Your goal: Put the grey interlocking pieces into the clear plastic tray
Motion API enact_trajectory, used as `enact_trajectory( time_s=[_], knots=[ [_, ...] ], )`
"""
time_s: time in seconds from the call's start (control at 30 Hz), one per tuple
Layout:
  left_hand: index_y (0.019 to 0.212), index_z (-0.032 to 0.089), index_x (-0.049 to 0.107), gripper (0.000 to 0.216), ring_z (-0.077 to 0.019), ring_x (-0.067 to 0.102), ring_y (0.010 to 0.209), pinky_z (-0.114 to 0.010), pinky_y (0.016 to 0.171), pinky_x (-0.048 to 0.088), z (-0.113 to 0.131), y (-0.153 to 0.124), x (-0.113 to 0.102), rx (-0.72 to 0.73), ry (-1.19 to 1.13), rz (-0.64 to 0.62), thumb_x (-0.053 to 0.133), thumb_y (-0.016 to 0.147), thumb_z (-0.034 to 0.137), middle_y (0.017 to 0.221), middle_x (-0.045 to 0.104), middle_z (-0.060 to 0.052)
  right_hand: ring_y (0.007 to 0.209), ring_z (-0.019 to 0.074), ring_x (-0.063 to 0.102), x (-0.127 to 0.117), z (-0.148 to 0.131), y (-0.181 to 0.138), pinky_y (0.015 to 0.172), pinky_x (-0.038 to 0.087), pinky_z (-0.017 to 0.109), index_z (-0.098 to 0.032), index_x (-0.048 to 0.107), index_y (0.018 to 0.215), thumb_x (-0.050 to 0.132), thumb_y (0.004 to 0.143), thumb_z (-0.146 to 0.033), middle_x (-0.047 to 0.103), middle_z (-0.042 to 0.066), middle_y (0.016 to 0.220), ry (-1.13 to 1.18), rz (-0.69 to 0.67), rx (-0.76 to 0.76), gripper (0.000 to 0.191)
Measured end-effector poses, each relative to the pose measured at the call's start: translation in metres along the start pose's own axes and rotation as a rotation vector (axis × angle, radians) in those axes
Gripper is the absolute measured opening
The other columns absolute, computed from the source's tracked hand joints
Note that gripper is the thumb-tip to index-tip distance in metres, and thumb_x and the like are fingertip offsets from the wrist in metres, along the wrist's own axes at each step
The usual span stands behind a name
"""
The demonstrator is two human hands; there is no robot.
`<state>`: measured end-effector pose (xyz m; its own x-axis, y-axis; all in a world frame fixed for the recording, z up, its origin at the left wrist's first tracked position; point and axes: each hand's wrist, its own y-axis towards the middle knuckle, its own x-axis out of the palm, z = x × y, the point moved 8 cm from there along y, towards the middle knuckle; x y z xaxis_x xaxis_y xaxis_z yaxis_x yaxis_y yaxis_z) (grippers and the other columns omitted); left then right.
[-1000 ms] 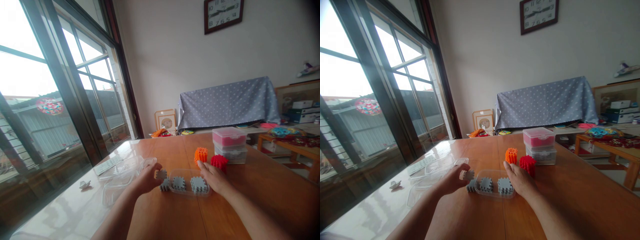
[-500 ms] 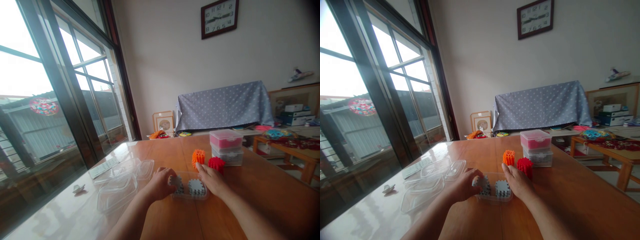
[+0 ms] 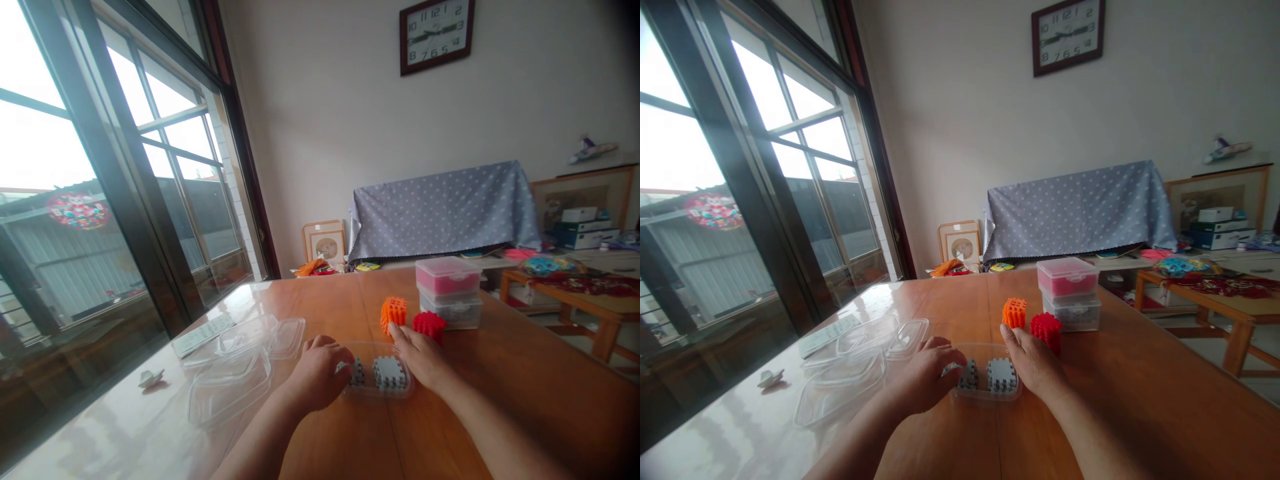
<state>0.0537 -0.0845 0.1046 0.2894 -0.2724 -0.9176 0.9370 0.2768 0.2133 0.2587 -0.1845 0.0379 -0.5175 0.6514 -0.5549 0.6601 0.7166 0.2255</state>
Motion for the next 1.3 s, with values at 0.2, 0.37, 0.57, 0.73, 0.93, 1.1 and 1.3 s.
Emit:
enact_trajectory(
  time_s=[0.2,0.37,0.57,0.73,0.93,1.1,1.3],
  knots=[
    [0.090,0.029,0.076,0.029,-0.0331,0.056,0.120,-0.053,0.112,0.032,0.004,-0.002,0.003,0.045,0.083,-0.002,0.051,0.100,0.039,0.097,0.078,-0.002,0.065,0.0197,0.060,0.001,0.002,0.001,0.065,0.045,0.029,-0.024,0.054,0.073,0.026,0.092,-0.083,0.063,0.001,0.065,0.005,-0.011,-0.014,0.068],
    [0.094,0.026,0.076,0.028,-0.0282,0.061,0.112,-0.044,0.106,0.040,-0.012,-0.004,-0.006,0.023,0.015,0.061,0.049,0.100,0.030,0.096,0.077,-0.004,0.066,0.0203,0.060,0.000,0.003,0.002,0.066,0.045,0.030,-0.025,0.056,0.074,0.027,0.092,-0.083,0.063,0.001,0.064,0.004,-0.002,-0.019,0.068],
    [0.114,0.024,0.068,0.042,-0.0254,0.060,0.120,-0.037,0.104,0.046,-0.067,-0.019,-0.020,-0.202,-0.106,0.121,0.059,0.076,0.009,0.122,0.070,-0.006,0.065,0.0208,0.059,0.000,0.004,0.003,0.066,0.045,0.030,-0.025,0.058,0.075,0.027,0.092,-0.083,0.062,0.001,0.062,0.001,-0.004,-0.030,0.068],
    [0.123,0.023,0.065,0.053,-0.0292,0.057,0.125,-0.042,0.109,0.043,-0.081,-0.031,-0.010,-0.295,-0.123,-0.014,0.072,0.071,0.018,0.131,0.065,-0.009,0.064,0.0206,0.059,0.002,0.007,0.003,0.064,0.043,0.030,-0.024,0.058,0.076,0.029,0.092,-0.082,0.063,0.001,0.064,0.013,-0.016,-0.032,0.067],
    [0.120,0.024,0.066,0.051,-0.0292,0.058,0.120,-0.043,0.105,0.044,-0.088,-0.032,0.000,-0.318,-0.095,-0.007,0.075,0.069,0.020,0.124,0.067,-0.007,0.068,0.0210,0.061,0.006,0.013,0.005,0.066,0.043,0.029,-0.024,0.059,0.079,0.029,0.093,-0.081,0.066,0.001,0.070,0.014,-0.035,-0.019,0.066],
    [0.116,0.025,0.066,0.048,-0.0265,0.060,0.113,-0.038,0.100,0.047,-0.096,-0.033,-0.004,-0.272,-0.086,0.054,0.073,0.069,0.016,0.120,0.069,-0.006,0.070,0.0203,0.059,0.006,0.015,0.006,0.067,0.041,0.029,-0.024,0.055,0.077,0.029,0.095,-0.079,0.064,0.000,0.070,-0.006,-0.032,-0.032,0.064],
    [0.112,0.025,0.065,0.034,-0.0246,0.064,0.107,-0.037,0.096,0.049,-0.073,-0.024,-0.033,-0.199,-0.086,0.245,0.071,0.078,0.022,0.113,0.070,-0.005,0.066,0.0192,0.056,0.001,0.008,0.003,0.065,0.038,0.029,-0.024,0.050,0.072,0.027,0.096,-0.078,0.060,-0.001,0.065,-0.034,0.013,-0.051,0.063]
  ],
)
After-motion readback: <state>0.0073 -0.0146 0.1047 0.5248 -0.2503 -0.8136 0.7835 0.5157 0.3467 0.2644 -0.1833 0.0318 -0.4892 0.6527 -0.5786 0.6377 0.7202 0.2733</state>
